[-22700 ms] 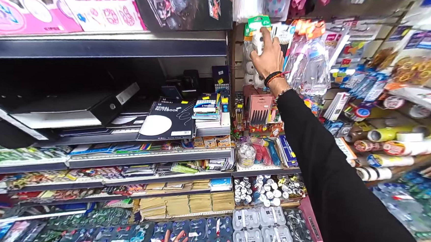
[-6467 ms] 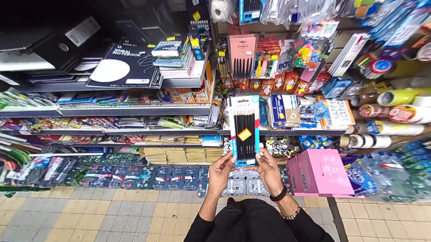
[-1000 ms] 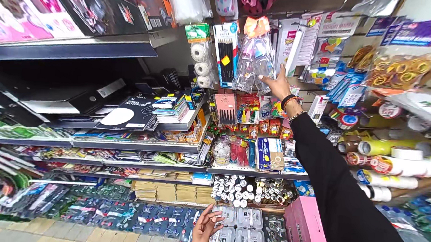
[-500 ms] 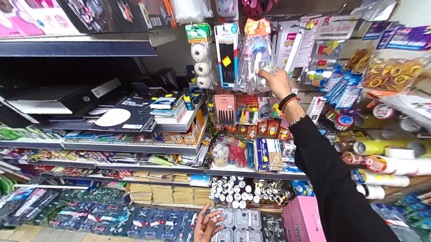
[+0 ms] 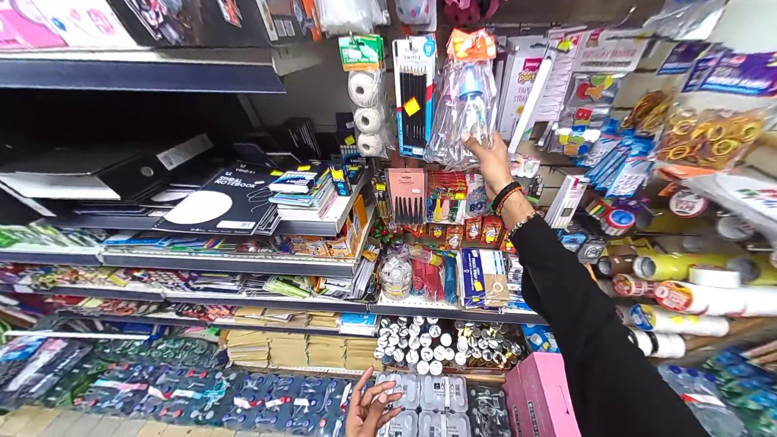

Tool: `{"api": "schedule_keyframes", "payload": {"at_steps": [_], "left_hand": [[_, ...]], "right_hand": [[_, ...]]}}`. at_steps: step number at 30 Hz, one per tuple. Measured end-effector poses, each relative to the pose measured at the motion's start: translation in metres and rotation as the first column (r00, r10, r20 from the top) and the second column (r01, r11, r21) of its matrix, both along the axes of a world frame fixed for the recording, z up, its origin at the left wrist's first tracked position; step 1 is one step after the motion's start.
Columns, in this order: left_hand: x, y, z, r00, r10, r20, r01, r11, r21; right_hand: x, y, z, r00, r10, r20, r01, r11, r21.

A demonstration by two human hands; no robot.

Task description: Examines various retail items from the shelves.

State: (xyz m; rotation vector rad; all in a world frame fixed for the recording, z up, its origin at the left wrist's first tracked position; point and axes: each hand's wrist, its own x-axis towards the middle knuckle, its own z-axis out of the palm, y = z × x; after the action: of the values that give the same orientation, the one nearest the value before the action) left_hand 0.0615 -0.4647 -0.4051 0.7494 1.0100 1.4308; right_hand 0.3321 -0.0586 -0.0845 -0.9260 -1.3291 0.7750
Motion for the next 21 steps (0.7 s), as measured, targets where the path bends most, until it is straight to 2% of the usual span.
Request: {"api": "schedule_keyframes", "payload": {"at_steps": [5,11,13,15,18,21], "left_hand": [[-0.005,0.0,-0.003,1.0,0.001,0.008,-0.001,1.0,0.019],[-0.012,-0.003,-0.004,1.0,0.014,0.006,-0.014,1.0,0.006],[-0.015,-0.002,-0.003,1.0,0.007,-0.013,-0.007,1.0,-0.001],[-0.017,-0.002,-0.003,1.0,0.004,-0.022,-0.004,1.0,-0.007],[-0.018,-0.001,-0.002,1.0,0.001,-0.025,-0.001,1.0,-0.007],[-0.021,-0.002,-0.002,1.0,0.0,-0.015,0.0,1.0,-0.006]], "right_hand": [[-0.003,0.023,-0.014,0.998,0.039,-0.054,-0.036,0.998,0.046],[-0.011,0.015,-0.009,0.985,0.1,-0.142,-0.092,0.994,0.065],[-0.012,0.007,-0.002,0.981,0.115,-0.157,-0.11,0.993,0.038],[-0.008,0.002,0.009,0.989,0.121,-0.083,-0.12,0.993,0.017],[0.006,0.01,0.031,0.999,0.046,0.027,-0.045,0.998,-0.04],[0.013,0.03,0.064,0.999,-0.05,0.018,0.05,0.998,-0.043]]}}
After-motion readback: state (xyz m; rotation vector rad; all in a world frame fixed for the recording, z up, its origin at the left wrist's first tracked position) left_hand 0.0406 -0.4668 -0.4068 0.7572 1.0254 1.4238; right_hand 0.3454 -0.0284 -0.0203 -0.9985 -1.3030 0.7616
